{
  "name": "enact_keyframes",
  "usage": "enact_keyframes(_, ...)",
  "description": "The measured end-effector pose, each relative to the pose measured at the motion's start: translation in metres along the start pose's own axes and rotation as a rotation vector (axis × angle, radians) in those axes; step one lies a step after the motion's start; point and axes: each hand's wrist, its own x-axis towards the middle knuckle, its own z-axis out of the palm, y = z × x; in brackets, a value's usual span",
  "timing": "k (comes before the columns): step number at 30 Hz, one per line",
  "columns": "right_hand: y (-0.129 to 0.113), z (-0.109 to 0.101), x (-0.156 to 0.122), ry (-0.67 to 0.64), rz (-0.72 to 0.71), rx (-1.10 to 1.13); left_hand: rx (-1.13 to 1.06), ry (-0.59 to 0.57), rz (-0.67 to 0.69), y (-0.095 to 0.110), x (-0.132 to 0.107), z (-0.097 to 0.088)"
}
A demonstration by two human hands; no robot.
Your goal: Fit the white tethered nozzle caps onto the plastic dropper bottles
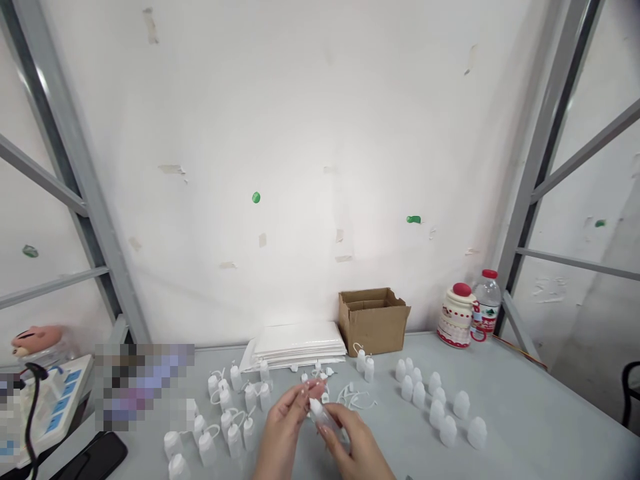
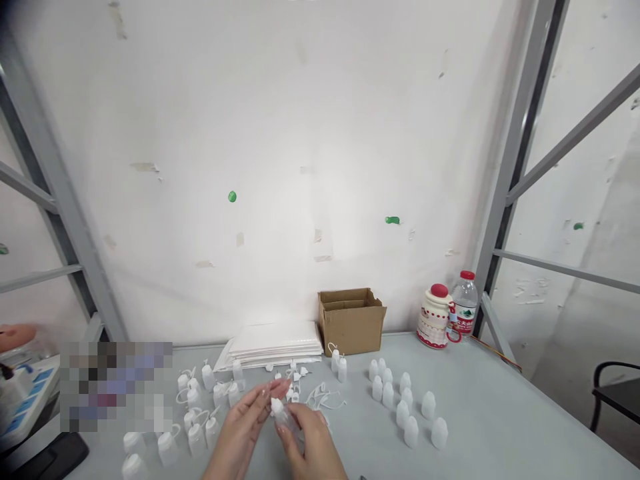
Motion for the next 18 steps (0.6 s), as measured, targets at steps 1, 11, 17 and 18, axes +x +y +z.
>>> enact_keyframes(1,-0.002,-0.002,0.0,-0.017,0.006,0.015,0.064,-0.011,0.022,-0.001,-0.001,0.001)
enact_keyframes(11,0.018,-0.073,0.036,0.346,0.222,-0.223,0.619,0.139,0.235,-0.013,0.007,-0.011)
enact_keyframes(17,0.046,-0.089,0.04,0.283,0.436,-0.318,0.982,-0.176,0.373,-0.03,0.006,-0.015)
enact_keyframes(18,0.048,-0.087,0.039,0.269,0.449,-0.319,1.022,-0.244,0.385,-0.033,0.006,-0.015)
